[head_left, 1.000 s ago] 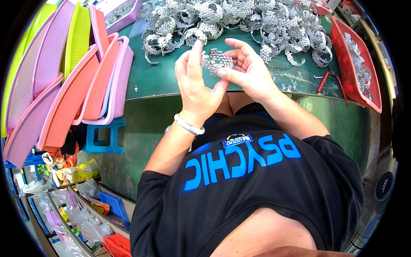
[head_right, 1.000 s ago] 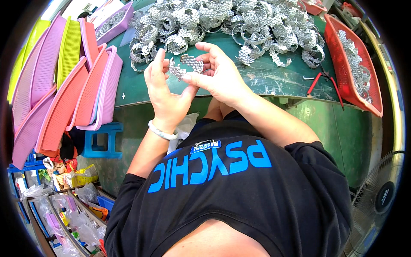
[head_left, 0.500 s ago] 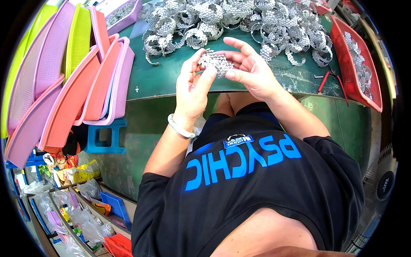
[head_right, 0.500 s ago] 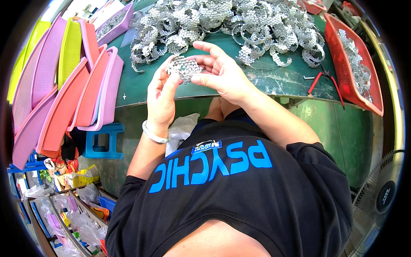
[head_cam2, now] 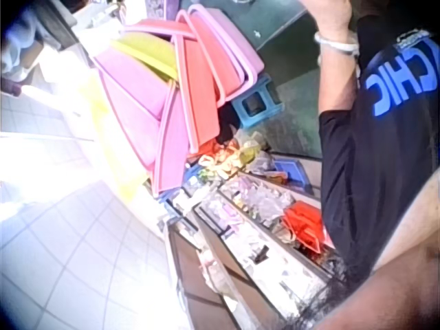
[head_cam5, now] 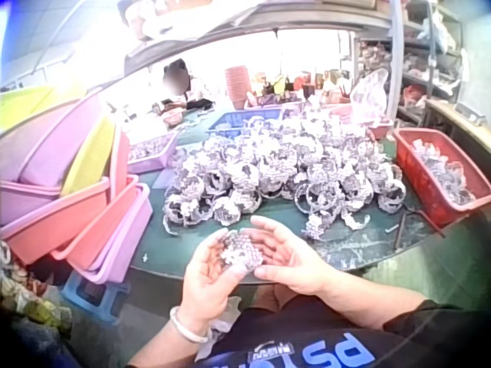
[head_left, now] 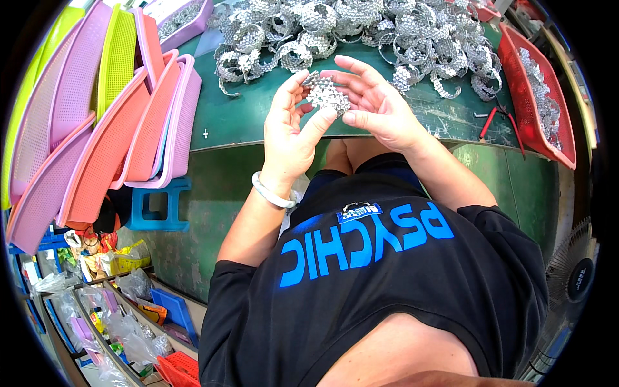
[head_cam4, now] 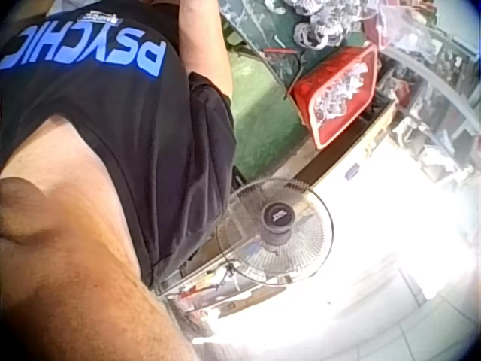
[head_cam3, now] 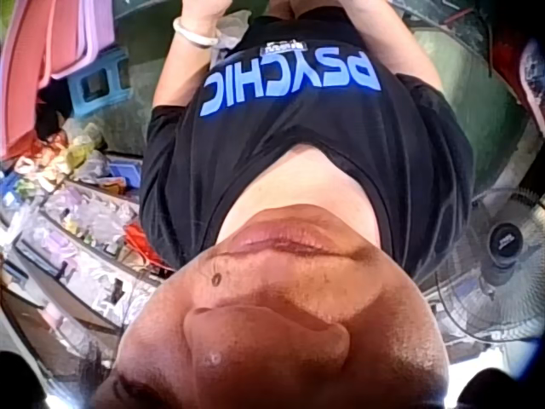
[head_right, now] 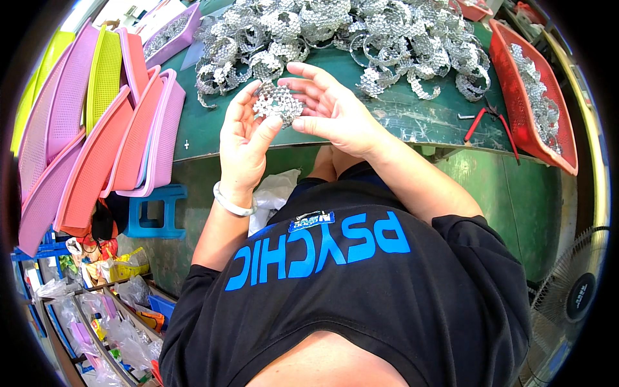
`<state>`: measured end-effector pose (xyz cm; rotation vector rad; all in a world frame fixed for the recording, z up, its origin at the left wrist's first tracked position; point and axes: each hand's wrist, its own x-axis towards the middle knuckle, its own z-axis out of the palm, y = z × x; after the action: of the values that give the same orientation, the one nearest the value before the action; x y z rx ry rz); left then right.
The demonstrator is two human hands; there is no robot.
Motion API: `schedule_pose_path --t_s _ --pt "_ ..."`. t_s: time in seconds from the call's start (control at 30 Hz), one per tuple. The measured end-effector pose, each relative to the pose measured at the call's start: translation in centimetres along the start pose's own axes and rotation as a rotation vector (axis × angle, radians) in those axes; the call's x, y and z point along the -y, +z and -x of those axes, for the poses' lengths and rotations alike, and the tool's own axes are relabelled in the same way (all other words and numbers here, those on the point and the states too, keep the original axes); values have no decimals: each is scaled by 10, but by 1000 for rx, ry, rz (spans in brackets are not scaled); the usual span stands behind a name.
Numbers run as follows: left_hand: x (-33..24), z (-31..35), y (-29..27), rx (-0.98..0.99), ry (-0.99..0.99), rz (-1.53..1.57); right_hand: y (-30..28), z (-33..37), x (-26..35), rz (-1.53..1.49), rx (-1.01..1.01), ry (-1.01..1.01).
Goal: The person sits at a green table and repeatedly picks up small, coiled silver metal chains from a large pile. They hold each chain in both hands, stretch it out to inspect it, and then place it into a white plastic bag held in their lap.
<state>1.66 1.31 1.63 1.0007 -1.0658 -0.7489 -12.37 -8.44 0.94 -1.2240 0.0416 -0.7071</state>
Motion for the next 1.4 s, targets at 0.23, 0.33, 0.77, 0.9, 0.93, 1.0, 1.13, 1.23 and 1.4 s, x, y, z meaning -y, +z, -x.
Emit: schedule_pose_path --t_s 0.23,0.33,0.77,0.9,0.93,1.0,1.13,1.23,1.4 --pt "-3 1 3 -11 2 19 0 1 1 6 -8 30" --pt "-9 2 2 -4 -61 139 -2 1 1 1 -59 67" --pt "5 -3 -3 63 41 -280 4 2 0 -20 -99 143" --pt "6 -4 -1 16 -5 -147 4 2 -2 42 -115 174" --pt "5 -4 0 -1 -6 -133 5 2 -1 45 -126 181" --pt "11 -4 -3 -6 -6 -153 7 2 1 27 -119 220" --pt "12 -4 -5 -26 -21 -184 6 2 2 100 -163 281" --pt "8 -4 -4 -52 -26 -210 7 2 -3 226 -275 148" --pt "6 -3 0 -97 -60 -228 4 0 -8 380 -307 -71"
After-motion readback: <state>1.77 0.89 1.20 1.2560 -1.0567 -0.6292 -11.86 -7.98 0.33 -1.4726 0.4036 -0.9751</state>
